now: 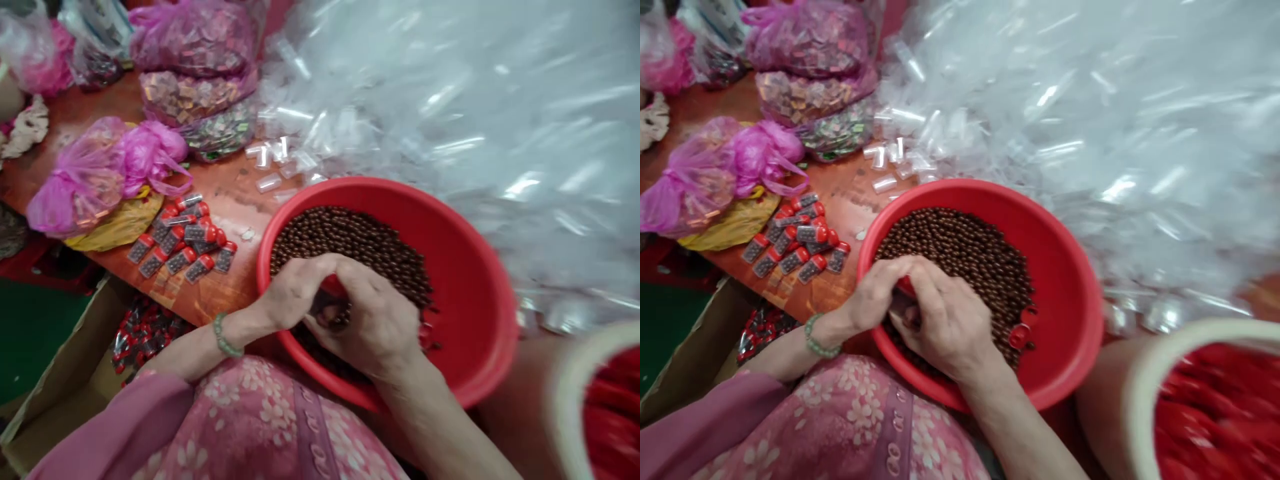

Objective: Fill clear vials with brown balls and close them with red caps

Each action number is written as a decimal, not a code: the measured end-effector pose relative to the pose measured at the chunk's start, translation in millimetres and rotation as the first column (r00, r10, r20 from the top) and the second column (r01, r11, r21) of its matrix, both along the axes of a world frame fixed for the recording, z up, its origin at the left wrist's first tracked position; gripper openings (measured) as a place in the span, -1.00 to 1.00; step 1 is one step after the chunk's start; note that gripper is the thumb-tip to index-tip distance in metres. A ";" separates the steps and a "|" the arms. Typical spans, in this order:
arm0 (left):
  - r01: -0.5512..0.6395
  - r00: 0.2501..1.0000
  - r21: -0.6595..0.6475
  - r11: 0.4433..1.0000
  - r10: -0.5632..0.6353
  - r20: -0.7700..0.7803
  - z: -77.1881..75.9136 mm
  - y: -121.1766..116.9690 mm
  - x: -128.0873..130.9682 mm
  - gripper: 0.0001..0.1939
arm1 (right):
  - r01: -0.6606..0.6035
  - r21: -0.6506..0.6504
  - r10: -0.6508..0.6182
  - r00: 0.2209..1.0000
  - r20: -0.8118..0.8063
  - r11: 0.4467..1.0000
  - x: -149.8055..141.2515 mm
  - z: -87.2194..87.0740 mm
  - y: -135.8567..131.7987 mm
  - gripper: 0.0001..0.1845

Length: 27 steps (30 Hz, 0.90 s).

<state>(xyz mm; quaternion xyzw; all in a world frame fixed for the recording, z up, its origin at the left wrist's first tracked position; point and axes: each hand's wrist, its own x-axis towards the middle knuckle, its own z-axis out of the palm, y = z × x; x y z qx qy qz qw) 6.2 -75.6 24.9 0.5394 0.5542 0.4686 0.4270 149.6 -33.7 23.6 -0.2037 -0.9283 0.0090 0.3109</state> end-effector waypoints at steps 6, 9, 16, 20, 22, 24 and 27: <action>-0.230 0.823 0.254 0.939 0.327 -0.464 5.6 -12.1 -64.6 -0.63 | 0.070 -0.096 -0.064 0.996 0.067 0.993 17.0 2.2 8.8 -0.51; -0.383 0.437 0.352 0.854 0.504 -0.745 -14.1 -8.7 -113.9 -0.64 | 0.249 -0.203 -0.224 0.964 0.141 0.947 43.9 -1.1 22.1 -0.68; -0.348 0.249 0.342 0.873 0.438 -0.864 -61.1 -6.2 -172.3 -0.60 | 0.531 -0.314 -0.432 0.838 0.334 0.787 88.3 -4.6 60.2 -0.76; -0.308 0.286 0.428 0.850 0.512 -0.810 -62.9 -9.4 -170.3 -0.58 | 0.529 -0.342 -0.487 0.849 0.207 0.777 99.4 4.7 70.0 -0.76; -0.287 0.313 0.471 0.834 0.546 -0.777 -56.0 -5.3 -162.3 -0.60 | 0.534 -0.355 -0.526 0.841 0.129 0.767 105.3 10.2 76.6 -0.74; -0.252 0.362 0.498 0.830 0.558 -0.747 -44.9 7.9 -149.6 -0.66 | 0.548 -0.373 -0.563 0.822 0.079 0.748 110.0 15.6 88.4 -0.74; -0.165 0.455 0.437 0.884 0.462 -0.762 -26.8 48.1 -128.1 -0.70 | 0.614 -0.388 -0.646 0.761 0.060 0.688 110.8 21.0 117.9 -0.71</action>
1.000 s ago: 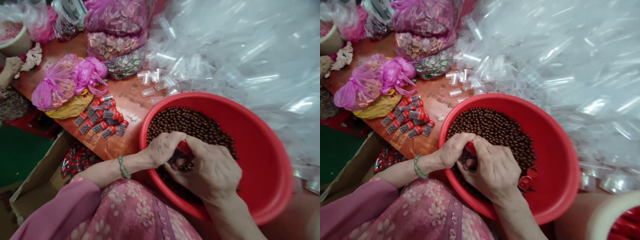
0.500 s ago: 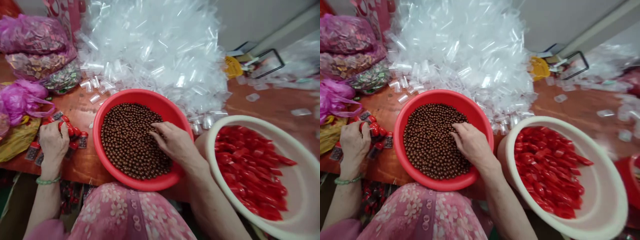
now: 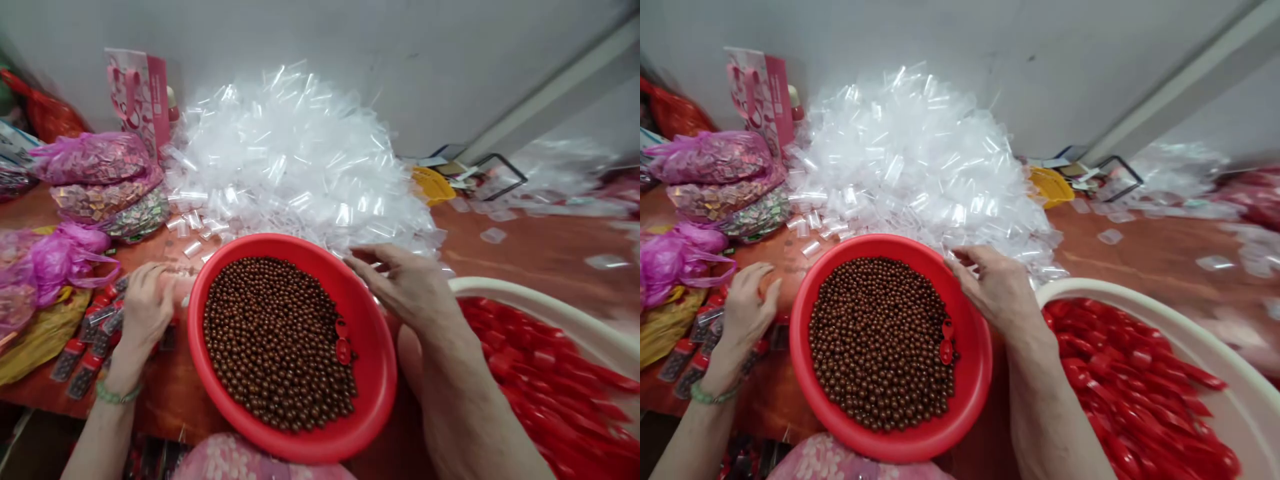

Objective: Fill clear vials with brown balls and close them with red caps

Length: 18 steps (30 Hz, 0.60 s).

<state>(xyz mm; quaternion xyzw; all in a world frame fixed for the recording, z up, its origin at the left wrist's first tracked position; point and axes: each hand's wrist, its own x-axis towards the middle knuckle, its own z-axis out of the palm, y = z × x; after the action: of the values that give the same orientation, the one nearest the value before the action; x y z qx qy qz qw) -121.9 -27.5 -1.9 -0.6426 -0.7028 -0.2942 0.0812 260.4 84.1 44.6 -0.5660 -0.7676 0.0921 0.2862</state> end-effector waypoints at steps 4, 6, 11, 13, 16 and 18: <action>0.028 0.997 -0.346 0.938 -0.004 0.071 5.3 68.0 15.7 -0.58 | 0.081 -0.209 -0.051 0.988 0.146 0.974 -12.1 -3.4 48.9 -0.58; 0.021 0.990 -0.471 0.882 0.048 0.134 -2.6 92.2 18.8 -0.50 | 0.006 -0.390 0.048 0.990 0.130 0.921 -21.5 -8.5 69.7 -0.42; 0.141 0.957 -0.513 0.847 0.015 0.288 -28.1 114.9 28.4 -0.59 | -0.058 -0.504 0.093 0.995 0.046 0.862 -46.3 -17.5 101.6 -0.05; 0.216 0.927 -0.490 0.845 -0.020 0.374 -33.0 121.2 33.7 -0.59 | -0.068 -0.569 0.078 0.997 -0.007 0.819 -53.7 -18.5 108.3 -0.01; 0.332 0.849 -0.445 0.832 -0.058 0.525 -35.6 139.4 41.9 -0.51 | -0.100 -0.654 0.051 0.994 -0.093 0.750 -59.9 -21.0 115.3 0.00; 0.399 0.776 -0.412 0.819 -0.061 0.628 -37.3 153.3 46.2 -0.45 | -0.137 -0.690 0.043 0.988 -0.152 0.711 -61.9 -25.2 119.7 0.10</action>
<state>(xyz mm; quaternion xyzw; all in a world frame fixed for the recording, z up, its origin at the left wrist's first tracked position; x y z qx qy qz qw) -75.7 125.7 -39.1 -0.6003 -0.6572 -0.2834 -0.3569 198.5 203.8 19.4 -0.5873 -0.6833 0.4234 0.0942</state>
